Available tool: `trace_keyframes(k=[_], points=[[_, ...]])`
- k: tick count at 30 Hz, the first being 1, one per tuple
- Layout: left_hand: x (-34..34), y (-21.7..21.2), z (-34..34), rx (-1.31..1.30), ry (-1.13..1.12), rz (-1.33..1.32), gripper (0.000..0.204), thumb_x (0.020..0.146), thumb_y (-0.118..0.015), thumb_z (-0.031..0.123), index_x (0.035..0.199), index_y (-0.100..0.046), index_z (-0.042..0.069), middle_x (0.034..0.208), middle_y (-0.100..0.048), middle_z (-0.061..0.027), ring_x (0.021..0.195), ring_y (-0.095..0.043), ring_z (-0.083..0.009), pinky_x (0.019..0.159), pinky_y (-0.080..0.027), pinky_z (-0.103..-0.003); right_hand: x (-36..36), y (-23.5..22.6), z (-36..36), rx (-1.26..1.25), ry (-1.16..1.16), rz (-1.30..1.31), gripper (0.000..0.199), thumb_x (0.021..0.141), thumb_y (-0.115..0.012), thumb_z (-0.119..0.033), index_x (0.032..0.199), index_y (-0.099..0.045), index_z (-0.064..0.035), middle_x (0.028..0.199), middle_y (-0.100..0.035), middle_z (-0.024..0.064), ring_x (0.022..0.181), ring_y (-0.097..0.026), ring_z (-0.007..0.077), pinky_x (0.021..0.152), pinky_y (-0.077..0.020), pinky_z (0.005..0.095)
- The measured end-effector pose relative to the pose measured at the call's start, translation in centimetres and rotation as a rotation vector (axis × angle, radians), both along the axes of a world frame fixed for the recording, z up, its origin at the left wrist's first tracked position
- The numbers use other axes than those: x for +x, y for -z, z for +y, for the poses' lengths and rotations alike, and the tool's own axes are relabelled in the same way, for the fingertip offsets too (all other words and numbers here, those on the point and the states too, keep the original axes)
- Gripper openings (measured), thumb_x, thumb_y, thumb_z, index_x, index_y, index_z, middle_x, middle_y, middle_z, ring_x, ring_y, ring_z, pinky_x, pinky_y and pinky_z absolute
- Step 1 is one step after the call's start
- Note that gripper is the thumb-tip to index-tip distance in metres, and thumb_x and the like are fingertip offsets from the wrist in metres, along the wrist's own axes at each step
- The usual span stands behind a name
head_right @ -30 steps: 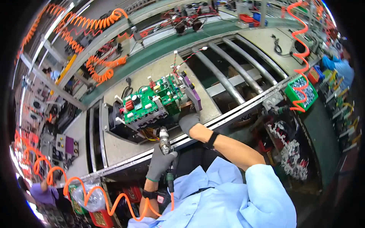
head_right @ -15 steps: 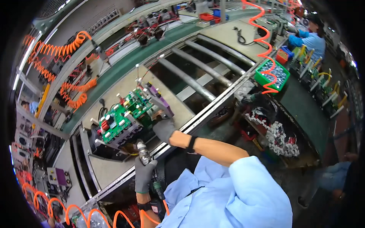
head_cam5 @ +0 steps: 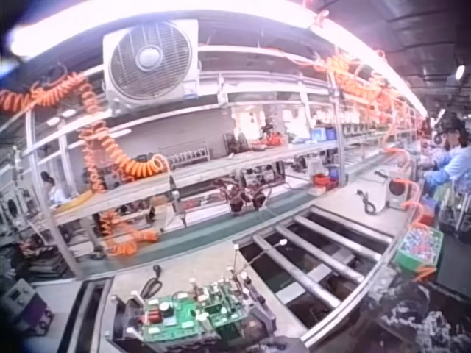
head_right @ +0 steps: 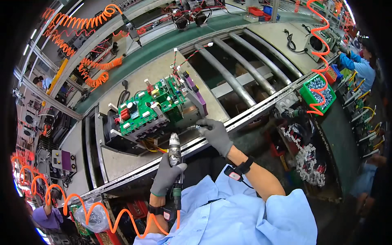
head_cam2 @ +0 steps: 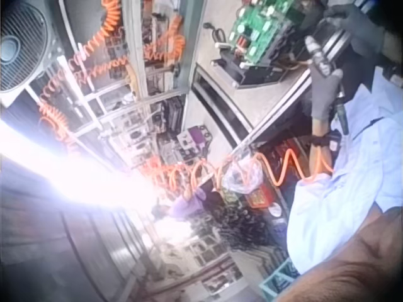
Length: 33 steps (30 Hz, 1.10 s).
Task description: Assembling components and using a pneumatic screwdriver to secure hardware in an electronic power unit on a conveyor line.
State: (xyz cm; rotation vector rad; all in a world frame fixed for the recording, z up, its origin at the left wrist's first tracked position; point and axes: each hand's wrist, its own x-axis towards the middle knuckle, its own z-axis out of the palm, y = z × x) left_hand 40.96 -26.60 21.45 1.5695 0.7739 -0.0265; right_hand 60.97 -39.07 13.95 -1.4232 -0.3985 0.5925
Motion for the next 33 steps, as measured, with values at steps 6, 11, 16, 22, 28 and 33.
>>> trace_keyframes(k=[6,11,16,22,28,33], points=[[0.1,-0.3,0.1,0.054,0.039,0.029,0.064,0.072,-0.079,0.021,0.124,-0.048,0.001,0.097,-0.056,-0.0056,0.080,-0.053,-0.0123,0.070,-0.048,-0.029,-0.3,-1.5,-0.3,-0.041,0.018,0.151,0.025,0.091,-0.064,-0.007,0.113,-0.065,0.0056,0.095,-0.069,0.0085,0.081,-0.064,0.0123,0.073,-0.0515,0.0252],[0.4,-0.8,0.2,-0.113,0.022,-0.018,0.059,0.072,-0.078,0.022,0.120,-0.050,0.001,0.093,-0.055,-0.0039,0.077,-0.051,-0.0109,0.067,-0.046,-0.027,-2.0,-0.6,0.9,0.060,0.219,0.045,0.024,0.095,-0.064,-0.016,0.109,-0.064,0.0047,0.088,-0.067,0.0051,0.075,-0.064,0.0096,0.067,-0.0536,0.0249],[1.0,-0.1,0.2,-0.081,0.001,-0.072,0.056,0.072,-0.078,0.022,0.116,-0.051,0.002,0.091,-0.055,-0.0032,0.076,-0.052,-0.0107,0.067,-0.047,-0.027,-1.9,0.9,2.2,0.113,0.314,-0.060,0.024,0.097,-0.063,-0.018,0.107,-0.064,0.0030,0.090,-0.067,0.0049,0.074,-0.064,0.0092,0.067,-0.0536,0.0257],[2.0,1.0,-0.2,-0.164,0.010,-0.151,0.046,0.077,-0.076,0.013,0.112,-0.047,0.003,0.083,-0.055,-0.0055,0.057,-0.056,-0.0123,0.050,-0.048,-0.028,-1.3,0.4,1.7,0.043,0.396,-0.304,0.017,0.094,-0.064,-0.014,0.105,-0.063,-0.0014,0.091,-0.065,0.0089,0.080,-0.065,0.0175,0.072,-0.0531,0.0300],[0.8,1.0,0.8,-0.234,0.002,-0.179,0.040,0.077,-0.071,0.006,0.108,-0.046,0.005,0.078,-0.055,-0.0056,0.051,-0.057,-0.0144,0.044,-0.047,-0.027,-1.7,0.5,2.4,-0.003,0.393,-0.639,0.014,0.087,-0.066,-0.007,0.100,-0.061,-0.0040,0.094,-0.062,0.0147,0.089,-0.065,0.0326,0.078,-0.0517,0.0386],[1.4,0.9,0.1,-0.104,-0.019,-0.170,0.042,0.077,-0.070,0.006,0.111,-0.046,0.004,0.081,-0.053,-0.0068,0.057,-0.057,-0.0156,0.050,-0.048,-0.029,-0.6,-0.4,1.6,0.011,0.430,-0.931,0.014,0.086,-0.066,-0.004,0.100,-0.061,-0.0034,0.094,-0.062,0.0152,0.083,-0.065,0.0349,0.072,-0.0530,0.0374]])
